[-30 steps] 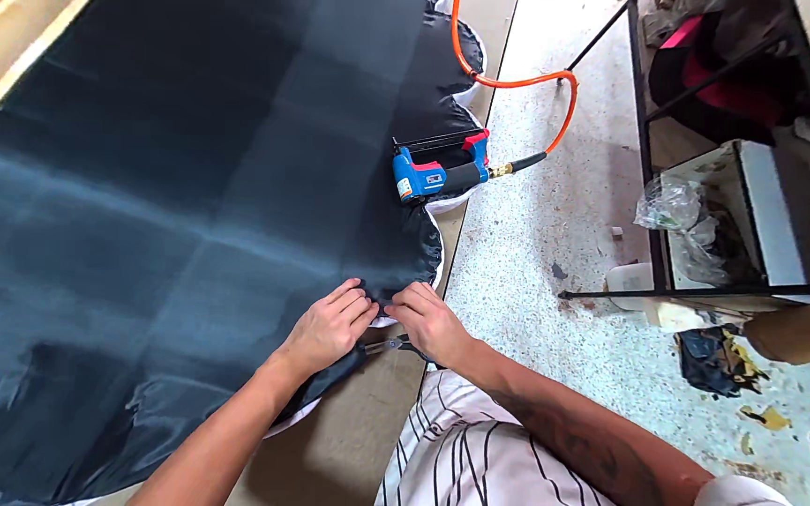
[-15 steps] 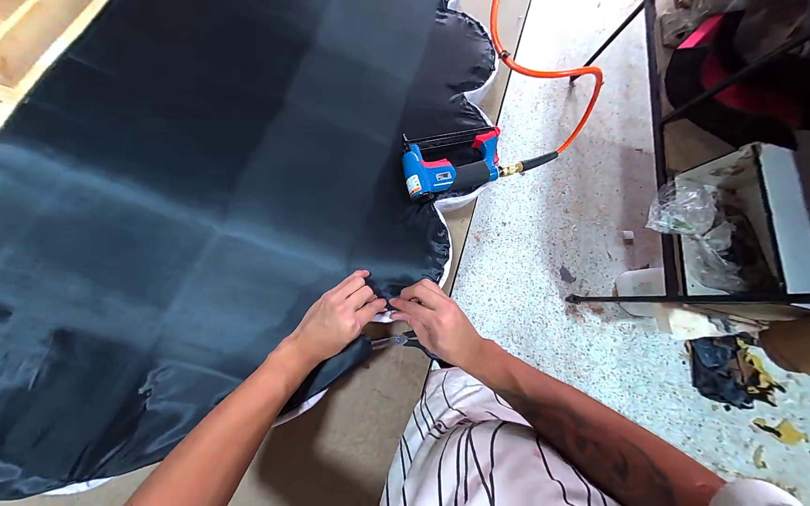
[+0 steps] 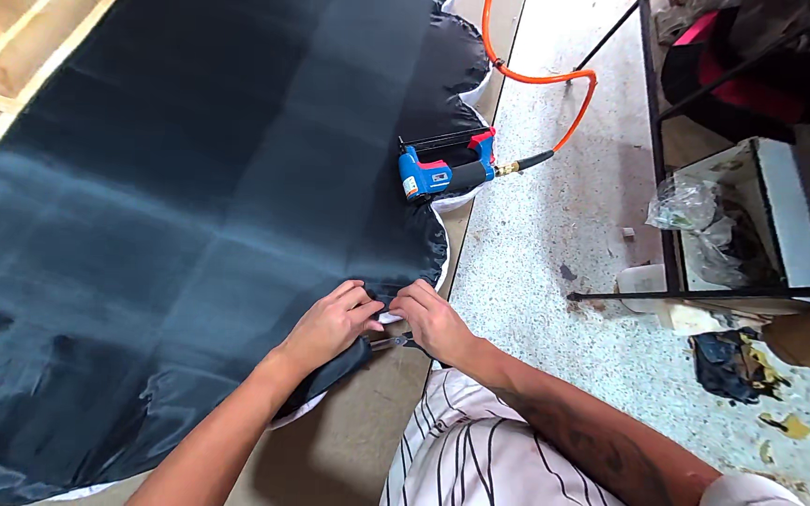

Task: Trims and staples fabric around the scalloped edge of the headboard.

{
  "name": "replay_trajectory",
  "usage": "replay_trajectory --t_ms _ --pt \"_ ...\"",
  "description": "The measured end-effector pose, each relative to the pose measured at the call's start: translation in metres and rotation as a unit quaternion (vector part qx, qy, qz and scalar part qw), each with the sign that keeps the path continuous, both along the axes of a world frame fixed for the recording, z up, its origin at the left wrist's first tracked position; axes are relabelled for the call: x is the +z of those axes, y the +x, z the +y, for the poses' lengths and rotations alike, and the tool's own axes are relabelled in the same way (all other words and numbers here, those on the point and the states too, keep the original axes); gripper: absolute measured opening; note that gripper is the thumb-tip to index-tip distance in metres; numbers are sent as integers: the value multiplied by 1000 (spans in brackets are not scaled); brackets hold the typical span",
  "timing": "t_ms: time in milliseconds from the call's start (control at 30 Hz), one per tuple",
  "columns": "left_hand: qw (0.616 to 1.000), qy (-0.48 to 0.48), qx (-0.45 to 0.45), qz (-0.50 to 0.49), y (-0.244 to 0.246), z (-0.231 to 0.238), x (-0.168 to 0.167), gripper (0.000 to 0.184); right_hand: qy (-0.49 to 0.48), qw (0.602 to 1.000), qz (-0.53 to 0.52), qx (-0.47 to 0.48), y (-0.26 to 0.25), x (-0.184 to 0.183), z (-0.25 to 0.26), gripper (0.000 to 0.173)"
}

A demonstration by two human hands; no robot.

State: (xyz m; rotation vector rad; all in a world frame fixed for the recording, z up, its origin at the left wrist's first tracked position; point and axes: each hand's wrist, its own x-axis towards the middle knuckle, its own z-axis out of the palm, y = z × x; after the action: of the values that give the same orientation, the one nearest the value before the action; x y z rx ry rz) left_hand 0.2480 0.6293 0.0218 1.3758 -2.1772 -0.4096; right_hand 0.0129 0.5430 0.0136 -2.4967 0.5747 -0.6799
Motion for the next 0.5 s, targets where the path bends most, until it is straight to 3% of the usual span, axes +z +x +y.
replay_trajectory --t_ms 67,167,233,500 --pt "1000 9 10 24 4 -2 -2 31 25 1000 -6 -12 3 3 -1 14" --pt "997 -17 32 62 3 -4 -5 15 51 999 3 -19 7 8 -2 13" --pt "997 -39 18 59 2 -8 -6 16 57 998 8 -21 8 8 -2 12" --pt "984 -162 -19 -74 -5 -13 -3 19 34 999 -1 -22 8 6 -2 12"
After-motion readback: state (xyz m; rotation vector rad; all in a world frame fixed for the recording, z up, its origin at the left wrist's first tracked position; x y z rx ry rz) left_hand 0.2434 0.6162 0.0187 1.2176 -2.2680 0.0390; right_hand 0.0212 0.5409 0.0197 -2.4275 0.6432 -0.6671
